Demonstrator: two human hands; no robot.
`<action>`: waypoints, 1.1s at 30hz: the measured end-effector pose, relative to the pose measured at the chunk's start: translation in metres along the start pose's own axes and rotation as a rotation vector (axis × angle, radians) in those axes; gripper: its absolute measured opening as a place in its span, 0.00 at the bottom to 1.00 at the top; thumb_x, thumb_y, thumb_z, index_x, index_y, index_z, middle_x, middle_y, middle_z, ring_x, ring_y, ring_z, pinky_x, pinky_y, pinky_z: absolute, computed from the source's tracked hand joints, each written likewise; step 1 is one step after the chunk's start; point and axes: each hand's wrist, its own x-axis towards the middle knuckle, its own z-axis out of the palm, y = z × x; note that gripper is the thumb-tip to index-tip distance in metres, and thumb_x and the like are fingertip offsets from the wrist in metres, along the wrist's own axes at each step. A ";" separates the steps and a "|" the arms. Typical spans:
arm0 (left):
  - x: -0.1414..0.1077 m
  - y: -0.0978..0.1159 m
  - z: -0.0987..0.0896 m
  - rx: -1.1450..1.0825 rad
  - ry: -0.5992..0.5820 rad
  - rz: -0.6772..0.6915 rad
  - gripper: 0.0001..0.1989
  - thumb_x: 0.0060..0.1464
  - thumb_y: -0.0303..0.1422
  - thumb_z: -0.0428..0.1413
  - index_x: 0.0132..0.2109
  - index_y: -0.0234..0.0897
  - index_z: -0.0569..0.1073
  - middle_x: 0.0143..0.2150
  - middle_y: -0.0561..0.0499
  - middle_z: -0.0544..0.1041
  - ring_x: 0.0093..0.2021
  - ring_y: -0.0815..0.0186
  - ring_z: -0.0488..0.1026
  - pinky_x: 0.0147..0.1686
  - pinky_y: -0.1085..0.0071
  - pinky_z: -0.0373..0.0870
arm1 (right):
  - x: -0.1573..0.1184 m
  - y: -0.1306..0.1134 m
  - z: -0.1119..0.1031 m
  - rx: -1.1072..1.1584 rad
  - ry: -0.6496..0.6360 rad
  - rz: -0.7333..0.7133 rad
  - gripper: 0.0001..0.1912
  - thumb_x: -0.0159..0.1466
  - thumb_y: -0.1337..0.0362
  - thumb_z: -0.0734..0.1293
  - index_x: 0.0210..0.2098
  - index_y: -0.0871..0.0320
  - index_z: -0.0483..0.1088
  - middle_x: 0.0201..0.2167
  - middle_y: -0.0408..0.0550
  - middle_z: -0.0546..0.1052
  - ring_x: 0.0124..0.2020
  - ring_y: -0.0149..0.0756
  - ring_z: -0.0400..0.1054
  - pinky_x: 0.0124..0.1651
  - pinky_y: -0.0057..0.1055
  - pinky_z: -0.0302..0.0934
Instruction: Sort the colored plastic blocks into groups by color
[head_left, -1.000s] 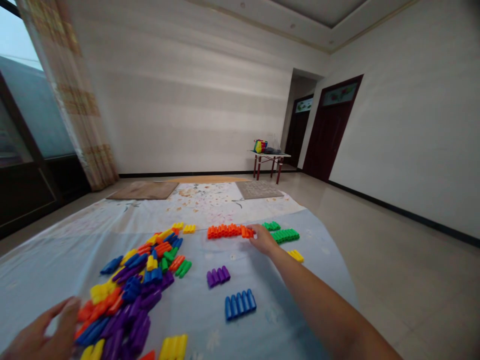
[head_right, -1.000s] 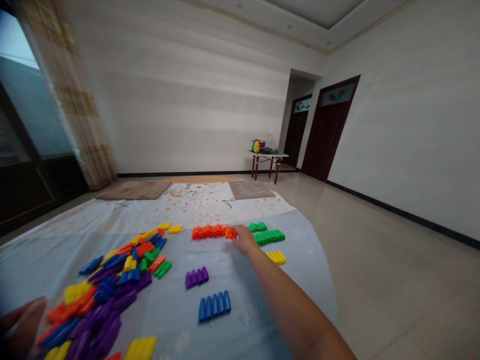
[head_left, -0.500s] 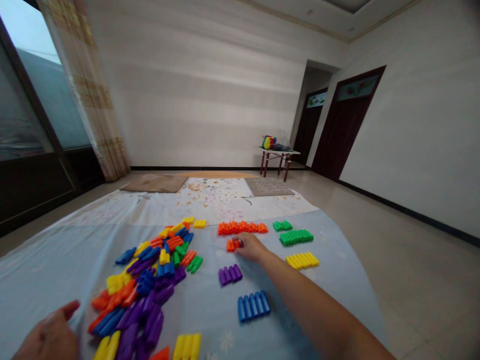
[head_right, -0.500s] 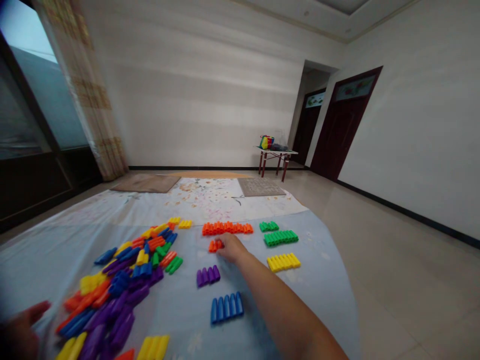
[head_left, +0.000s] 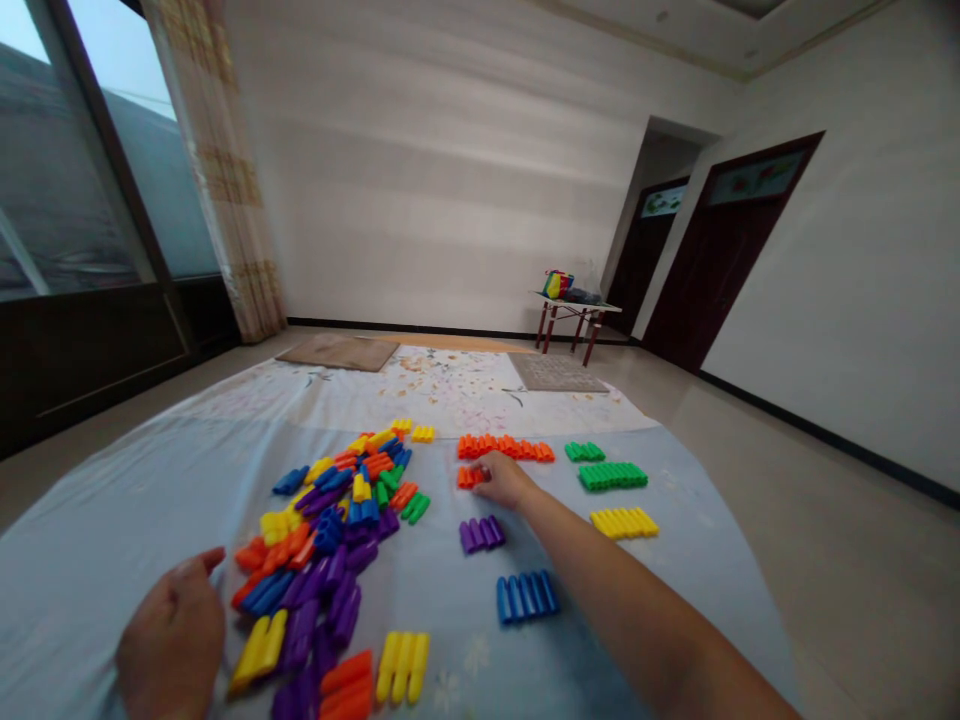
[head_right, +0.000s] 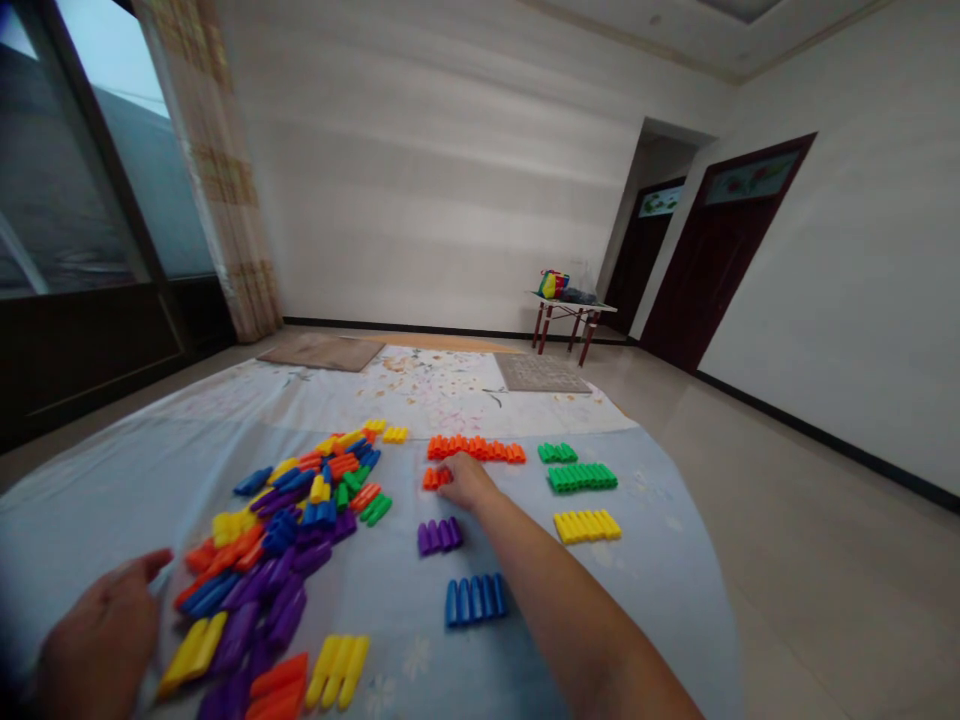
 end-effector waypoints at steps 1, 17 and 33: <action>-0.003 0.009 -0.005 -0.047 -0.022 -0.052 0.24 0.54 0.42 0.35 0.45 0.40 0.72 0.40 0.46 0.75 0.38 0.55 0.70 0.31 0.64 0.65 | -0.003 -0.004 -0.003 0.006 0.013 -0.019 0.18 0.50 0.71 0.69 0.42 0.61 0.72 0.41 0.51 0.74 0.40 0.37 0.67 0.45 0.33 0.60; -0.019 0.031 -0.015 -0.132 -0.042 -0.060 0.23 0.54 0.39 0.37 0.43 0.37 0.74 0.43 0.44 0.75 0.44 0.57 0.69 0.39 0.65 0.63 | -0.131 -0.118 0.019 0.095 -0.390 -0.479 0.26 0.52 0.59 0.70 0.50 0.55 0.68 0.45 0.51 0.73 0.48 0.40 0.64 0.51 0.33 0.56; -0.017 0.034 -0.022 -0.070 -0.097 -0.059 0.21 0.54 0.38 0.39 0.44 0.38 0.73 0.31 0.48 0.73 0.34 0.60 0.67 0.28 0.69 0.60 | -0.116 -0.102 0.021 -0.044 -0.078 -0.372 0.17 0.62 0.58 0.61 0.48 0.60 0.68 0.44 0.53 0.74 0.48 0.38 0.65 0.52 0.35 0.54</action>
